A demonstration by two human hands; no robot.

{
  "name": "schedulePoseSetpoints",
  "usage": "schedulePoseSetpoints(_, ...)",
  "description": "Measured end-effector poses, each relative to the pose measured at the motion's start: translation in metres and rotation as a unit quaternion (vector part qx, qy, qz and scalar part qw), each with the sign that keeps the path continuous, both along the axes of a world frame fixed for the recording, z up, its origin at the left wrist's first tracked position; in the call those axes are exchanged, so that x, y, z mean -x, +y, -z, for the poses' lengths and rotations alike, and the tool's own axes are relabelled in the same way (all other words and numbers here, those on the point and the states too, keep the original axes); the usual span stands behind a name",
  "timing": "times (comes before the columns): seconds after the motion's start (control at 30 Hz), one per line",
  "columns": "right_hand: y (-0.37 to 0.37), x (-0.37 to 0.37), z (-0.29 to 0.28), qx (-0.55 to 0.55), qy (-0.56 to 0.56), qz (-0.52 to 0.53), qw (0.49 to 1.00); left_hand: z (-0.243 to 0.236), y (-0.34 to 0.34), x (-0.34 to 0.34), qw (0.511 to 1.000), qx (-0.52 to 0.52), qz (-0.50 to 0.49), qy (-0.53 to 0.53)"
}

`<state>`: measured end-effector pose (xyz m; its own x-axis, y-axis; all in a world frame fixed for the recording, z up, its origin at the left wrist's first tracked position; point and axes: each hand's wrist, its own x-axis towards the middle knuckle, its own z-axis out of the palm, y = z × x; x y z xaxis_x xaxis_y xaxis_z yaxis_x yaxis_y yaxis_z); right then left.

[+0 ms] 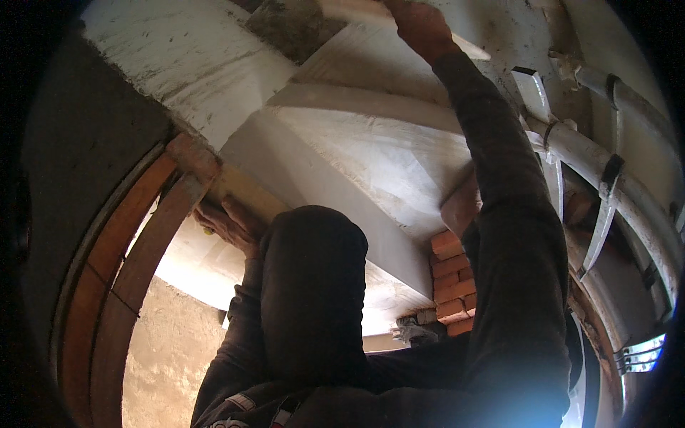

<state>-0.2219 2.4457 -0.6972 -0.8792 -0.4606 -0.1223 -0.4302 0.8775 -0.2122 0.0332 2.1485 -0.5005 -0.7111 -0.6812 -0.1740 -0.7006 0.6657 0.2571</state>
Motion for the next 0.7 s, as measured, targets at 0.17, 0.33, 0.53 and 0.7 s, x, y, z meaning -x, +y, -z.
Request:
schedulePoseSetpoints(0.17,0.012,0.020,-0.039,0.096,0.048,0.114,0.988,0.010,-0.006,-0.008,0.999,0.030,-0.012,-0.003)
schedulePoseSetpoints(0.33,0.030,-0.001,-0.009,0.093,-0.003,0.272,0.958,0.007,-0.002,-0.005,0.999,0.048,0.018,0.006)
schedulePoseSetpoints(0.53,0.033,0.004,-0.031,0.058,0.031,0.372,0.926,0.012,-0.011,-0.007,0.994,0.085,0.054,0.045)
schedulePoseSetpoints(0.7,0.057,-0.032,-0.026,-0.003,0.055,0.464,0.884,0.011,-0.009,-0.009,0.995,0.085,0.044,0.031)
